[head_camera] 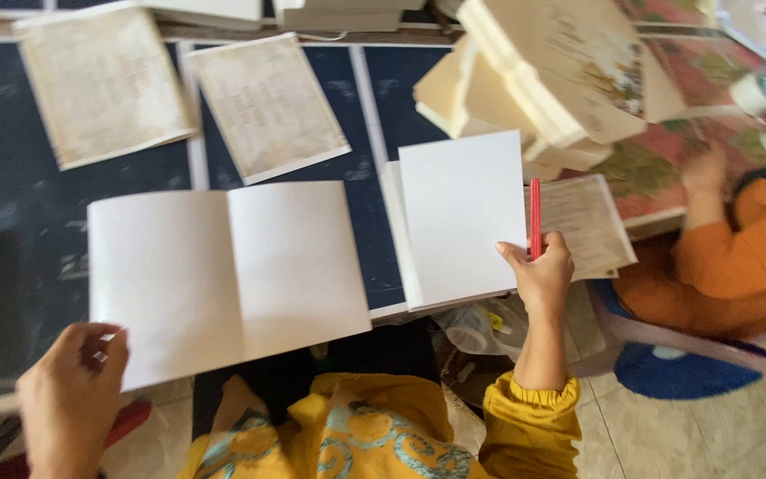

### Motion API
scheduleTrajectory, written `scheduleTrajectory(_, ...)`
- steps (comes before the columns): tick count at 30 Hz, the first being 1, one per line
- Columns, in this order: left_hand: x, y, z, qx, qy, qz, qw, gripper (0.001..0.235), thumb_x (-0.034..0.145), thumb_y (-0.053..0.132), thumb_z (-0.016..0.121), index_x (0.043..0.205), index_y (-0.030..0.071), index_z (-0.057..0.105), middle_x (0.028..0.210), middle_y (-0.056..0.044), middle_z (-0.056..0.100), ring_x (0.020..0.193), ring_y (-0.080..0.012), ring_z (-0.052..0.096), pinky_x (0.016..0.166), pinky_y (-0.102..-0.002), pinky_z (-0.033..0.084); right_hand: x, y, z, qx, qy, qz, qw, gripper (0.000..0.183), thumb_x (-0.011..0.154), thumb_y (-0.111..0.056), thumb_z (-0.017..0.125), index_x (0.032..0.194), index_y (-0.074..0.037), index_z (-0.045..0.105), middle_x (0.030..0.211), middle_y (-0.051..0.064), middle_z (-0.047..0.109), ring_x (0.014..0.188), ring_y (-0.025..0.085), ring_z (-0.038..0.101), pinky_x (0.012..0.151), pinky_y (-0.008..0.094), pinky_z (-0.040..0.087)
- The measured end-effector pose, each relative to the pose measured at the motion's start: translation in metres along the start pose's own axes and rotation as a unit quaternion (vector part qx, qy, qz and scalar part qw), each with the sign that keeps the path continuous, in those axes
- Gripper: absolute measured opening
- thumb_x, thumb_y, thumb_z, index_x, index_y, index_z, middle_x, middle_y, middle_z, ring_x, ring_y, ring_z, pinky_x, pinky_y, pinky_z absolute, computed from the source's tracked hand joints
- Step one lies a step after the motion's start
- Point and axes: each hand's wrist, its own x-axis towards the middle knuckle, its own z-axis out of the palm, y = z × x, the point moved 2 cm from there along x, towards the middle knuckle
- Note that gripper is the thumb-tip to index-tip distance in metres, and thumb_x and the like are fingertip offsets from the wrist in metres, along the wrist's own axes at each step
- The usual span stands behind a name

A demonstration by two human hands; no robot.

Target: Folding printed invitation cards and inserting them into white folders.

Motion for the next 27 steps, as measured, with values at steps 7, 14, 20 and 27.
scheduleTrajectory(7, 0.018, -0.096, 0.064, -0.206, 0.046, 0.046, 0.976, 0.009, 0.127, 0.002, 0.068, 0.130, -0.006, 0.069, 0.098, -0.017, 0.064, 0.078, -0.0224, 0.056, 0.074, -0.034, 0.045, -0.020, 0.097, -0.157, 0.481, 0.166, -0.035, 0.860, 0.042, 0.093, 0.012, 0.069, 0.092, -0.020, 0.041, 0.073, 0.000, 0.047, 0.054, 0.003, 0.035, 0.042, 0.025, 0.022)
scheduleTrajectory(14, 0.042, -0.147, 0.114, -0.264, 0.084, 0.009, 0.961, 0.013, 0.134, 0.009, 0.064, 0.145, 0.003, 0.062, 0.120, -0.013, 0.060, 0.096, -0.0210, 0.052, 0.082, -0.034, 0.041, -0.068, 0.345, -0.311, 0.704, 0.365, -0.174, 0.583, 0.038, 0.101, 0.000, 0.062, 0.070, -0.009, 0.043, 0.065, 0.001, 0.034, 0.058, 0.014, 0.031, 0.063, 0.026, 0.031)
scheduleTrajectory(20, 0.061, -0.048, 0.063, -0.177, 0.053, 0.075, 0.980, 0.023, 0.120, 0.008, 0.067, 0.143, 0.006, 0.067, 0.125, -0.013, 0.066, 0.107, -0.0239, 0.062, 0.092, -0.036, 0.045, -0.069, 0.260, -0.265, 0.783, 0.153, -0.091, 0.596, 0.007, 0.106, -0.002, 0.058, 0.103, -0.007, 0.054, 0.083, -0.005, 0.045, 0.062, 0.001, 0.032, 0.058, 0.012, 0.033)
scheduleTrajectory(27, 0.002, 0.156, 0.012, -0.339, -0.176, 0.137, 0.914, 0.026, 0.097, 0.014, 0.069, 0.122, 0.008, 0.073, 0.105, -0.004, 0.078, 0.091, -0.0099, 0.076, 0.083, -0.024, 0.063, -0.052, 0.001, -0.076, 0.482, -0.067, -0.032, 0.873, 0.029, 0.115, -0.001, 0.053, 0.130, -0.026, 0.049, 0.068, -0.010, 0.035, 0.046, -0.001, 0.036, 0.040, 0.021, 0.036)
